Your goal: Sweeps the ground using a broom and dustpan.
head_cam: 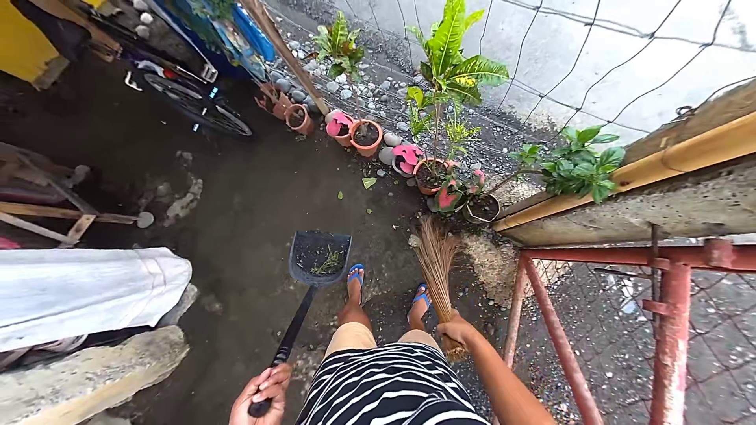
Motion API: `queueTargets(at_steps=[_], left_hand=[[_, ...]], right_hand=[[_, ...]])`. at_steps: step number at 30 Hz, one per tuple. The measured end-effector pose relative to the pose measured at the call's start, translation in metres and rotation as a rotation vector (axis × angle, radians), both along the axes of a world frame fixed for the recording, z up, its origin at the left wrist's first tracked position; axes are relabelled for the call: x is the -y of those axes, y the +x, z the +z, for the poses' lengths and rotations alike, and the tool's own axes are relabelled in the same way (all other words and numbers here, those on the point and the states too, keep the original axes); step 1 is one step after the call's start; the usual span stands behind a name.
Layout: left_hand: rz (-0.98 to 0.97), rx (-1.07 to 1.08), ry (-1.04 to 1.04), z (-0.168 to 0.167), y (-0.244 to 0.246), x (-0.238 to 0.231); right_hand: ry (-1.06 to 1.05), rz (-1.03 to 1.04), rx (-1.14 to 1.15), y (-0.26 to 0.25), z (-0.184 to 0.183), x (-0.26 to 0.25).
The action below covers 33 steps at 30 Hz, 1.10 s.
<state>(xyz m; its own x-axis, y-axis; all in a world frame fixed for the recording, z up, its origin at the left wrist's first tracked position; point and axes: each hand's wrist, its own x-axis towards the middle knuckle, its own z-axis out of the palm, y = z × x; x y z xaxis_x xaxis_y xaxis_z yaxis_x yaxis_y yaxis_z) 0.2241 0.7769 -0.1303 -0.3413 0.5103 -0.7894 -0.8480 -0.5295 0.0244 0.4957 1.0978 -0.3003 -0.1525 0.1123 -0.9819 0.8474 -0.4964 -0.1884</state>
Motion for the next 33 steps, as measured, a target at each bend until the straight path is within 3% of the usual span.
queueTargets(at_steps=[6,9,15,18,23,25,28,31,33], left_hand=[[0.070,0.030,0.036,0.005,0.004,-0.001],[0.078,0.025,0.036,0.004,0.008,0.001],[0.089,-0.002,-0.021,-0.003,0.006,0.003],[0.117,0.006,-0.043,-0.002,0.006,0.004],[0.204,0.049,-0.022,-0.014,0.001,0.017],[0.234,0.063,-0.055,-0.019,-0.009,0.020],[0.235,0.066,-0.112,-0.028,-0.030,0.025],[0.230,0.077,-0.127,-0.033,-0.049,0.035],[0.247,0.088,-0.117,-0.034,-0.060,0.043]], right_hand=[[0.033,-0.080,0.072,0.078,0.092,0.007],[0.093,-0.051,0.136,0.077,0.083,0.002],[0.186,0.402,0.112,-0.045,0.016,-0.026],[0.163,0.460,0.041,-0.068,0.032,-0.022],[0.154,0.224,-0.004,-0.014,0.106,-0.016],[0.180,0.193,0.038,0.000,0.115,-0.011],[0.208,0.208,0.114,-0.028,0.084,-0.009],[0.157,0.307,0.126,-0.098,0.034,-0.010],[0.121,0.380,0.090,-0.139,0.019,-0.001]])
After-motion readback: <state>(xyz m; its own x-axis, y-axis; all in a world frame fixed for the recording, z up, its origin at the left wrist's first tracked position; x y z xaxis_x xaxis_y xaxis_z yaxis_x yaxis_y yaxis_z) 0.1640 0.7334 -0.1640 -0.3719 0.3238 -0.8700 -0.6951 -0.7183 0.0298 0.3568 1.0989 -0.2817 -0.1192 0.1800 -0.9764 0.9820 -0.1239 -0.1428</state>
